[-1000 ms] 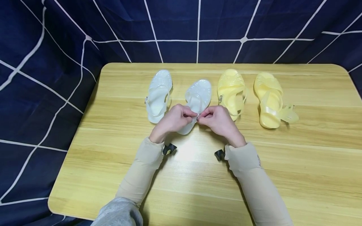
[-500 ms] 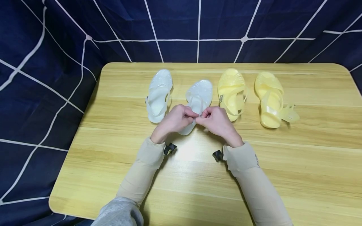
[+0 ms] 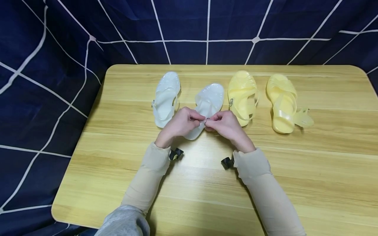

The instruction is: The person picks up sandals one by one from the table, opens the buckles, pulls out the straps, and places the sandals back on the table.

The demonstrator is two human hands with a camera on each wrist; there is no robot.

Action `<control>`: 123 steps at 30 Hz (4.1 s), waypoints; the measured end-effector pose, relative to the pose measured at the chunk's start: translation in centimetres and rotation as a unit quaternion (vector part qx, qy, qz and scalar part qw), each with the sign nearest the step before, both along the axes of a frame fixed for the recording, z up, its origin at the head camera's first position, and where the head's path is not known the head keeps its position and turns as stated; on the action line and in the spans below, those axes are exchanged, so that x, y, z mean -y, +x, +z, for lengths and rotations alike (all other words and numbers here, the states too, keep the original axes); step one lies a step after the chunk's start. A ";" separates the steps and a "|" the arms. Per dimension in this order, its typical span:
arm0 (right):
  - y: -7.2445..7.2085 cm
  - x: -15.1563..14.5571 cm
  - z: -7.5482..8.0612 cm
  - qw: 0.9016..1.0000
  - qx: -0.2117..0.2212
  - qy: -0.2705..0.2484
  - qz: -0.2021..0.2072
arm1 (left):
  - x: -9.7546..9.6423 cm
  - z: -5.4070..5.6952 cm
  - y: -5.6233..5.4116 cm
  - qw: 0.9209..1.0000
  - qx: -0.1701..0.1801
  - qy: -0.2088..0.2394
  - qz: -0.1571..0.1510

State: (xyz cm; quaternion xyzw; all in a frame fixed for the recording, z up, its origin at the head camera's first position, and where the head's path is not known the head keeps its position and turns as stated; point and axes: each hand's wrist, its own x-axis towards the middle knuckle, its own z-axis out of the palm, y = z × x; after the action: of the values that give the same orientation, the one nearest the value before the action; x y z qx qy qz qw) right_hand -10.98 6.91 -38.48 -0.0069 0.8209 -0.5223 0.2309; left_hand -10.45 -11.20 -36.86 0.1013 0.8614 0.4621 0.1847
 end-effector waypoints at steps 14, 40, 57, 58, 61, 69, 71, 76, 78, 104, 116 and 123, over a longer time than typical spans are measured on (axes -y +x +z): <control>0.1 0.3 -0.4 0.993 0.020 -0.111 -0.032 | 0.2 -0.4 -0.5 0.992 0.077 0.063 0.074; 0.1 0.3 -0.7 0.990 0.003 -0.131 -0.044 | 0.2 -0.4 -0.6 0.992 0.062 0.069 0.087; -0.2 -0.3 0.0 0.924 0.164 -0.339 -0.064 | 0.7 -0.6 -0.8 0.997 0.029 0.054 0.047; -0.2 -0.4 0.0 0.926 0.161 -0.335 -0.066 | 0.7 -0.6 -0.8 0.997 0.027 0.051 0.042; -0.2 -0.3 0.1 0.937 0.144 -0.311 -0.067 | 0.7 -0.4 -0.7 0.999 0.010 0.040 0.035; -0.5 -0.5 0.5 0.955 0.120 -0.253 -0.100 | 0.5 -0.1 -0.8 0.988 -0.081 0.045 0.122; -0.5 -0.6 0.6 0.954 0.120 -0.252 -0.107 | 0.3 -0.2 -0.8 0.989 -0.069 0.048 0.125; -0.6 -0.8 0.6 0.953 0.112 -0.258 -0.110 | 0.0 -0.4 -0.7 0.995 -0.019 0.030 0.094; -0.6 -0.7 0.6 0.955 0.102 -0.257 -0.105 | 0.1 -0.4 -0.6 0.996 -0.016 0.016 0.091; -0.3 -0.6 0.0 0.981 0.053 -0.181 -0.035 | -1.1 -1.2 -0.5 0.995 -0.021 -0.007 0.097; -0.1 -0.4 0.1 0.990 -0.016 -0.136 0.016 | -1.3 -1.4 -0.6 0.992 -0.026 0.020 0.123; 0.0 -0.3 0.1 0.996 -0.061 -0.061 0.036 | -1.4 -1.4 -0.5 0.991 -0.020 0.027 0.131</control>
State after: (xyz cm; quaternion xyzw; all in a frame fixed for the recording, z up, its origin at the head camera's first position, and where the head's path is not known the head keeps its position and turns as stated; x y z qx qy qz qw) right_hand -10.93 7.17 -38.43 -0.0825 0.7992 -0.5614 0.1980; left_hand -10.96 -9.78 -38.28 0.0014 0.8582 0.5030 0.1026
